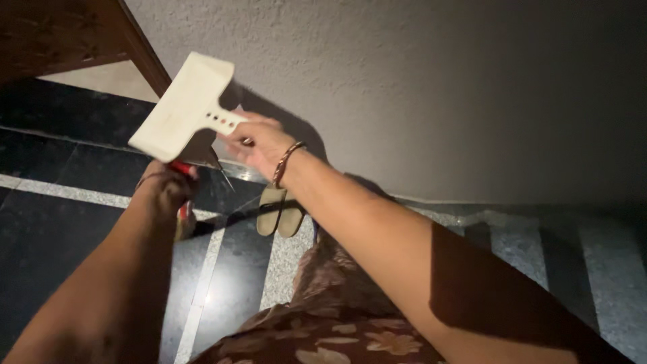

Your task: The person sweeps the floor using a handheld broom and a dustpan, collecting dust from various corners and edges into the pan.

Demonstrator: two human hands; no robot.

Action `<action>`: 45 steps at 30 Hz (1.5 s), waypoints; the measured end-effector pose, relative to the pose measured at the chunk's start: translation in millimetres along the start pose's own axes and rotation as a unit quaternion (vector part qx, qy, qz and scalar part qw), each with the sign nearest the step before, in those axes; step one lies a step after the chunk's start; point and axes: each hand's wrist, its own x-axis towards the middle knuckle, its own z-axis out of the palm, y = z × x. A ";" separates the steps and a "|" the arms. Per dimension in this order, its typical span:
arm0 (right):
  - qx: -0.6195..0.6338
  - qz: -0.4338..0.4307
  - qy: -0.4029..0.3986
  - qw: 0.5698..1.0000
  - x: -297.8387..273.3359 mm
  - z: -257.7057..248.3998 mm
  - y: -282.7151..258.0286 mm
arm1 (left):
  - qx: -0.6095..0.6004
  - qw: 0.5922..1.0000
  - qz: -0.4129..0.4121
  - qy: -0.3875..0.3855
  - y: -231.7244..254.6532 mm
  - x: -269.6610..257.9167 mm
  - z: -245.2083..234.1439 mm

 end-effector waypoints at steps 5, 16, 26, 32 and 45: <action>0.024 -0.035 0.021 0.999 -16.9 -16.1 -18.7 | -0.044 0.999 0.016 0.008 -18.3 -0.2 50.7; 0.008 0.002 0.061 0.998 -44.0 -35.9 -24.3 | -0.018 0.994 -0.090 0.051 -78.7 3.2 12.4; 0.026 0.045 0.008 0.999 -55.6 -41.0 -66.5 | 0.077 0.951 -0.156 0.254 -100.7 -63.3 -61.0; 0.013 0.071 -0.002 0.997 -47.7 -60.3 -83.4 | 0.059 0.971 -0.071 0.221 -83.2 -114.6 -48.9; 0.109 0.015 0.076 0.991 -88.6 -87.1 -12.4 | 0.340 0.924 -0.088 0.153 -81.4 -319.1 16.3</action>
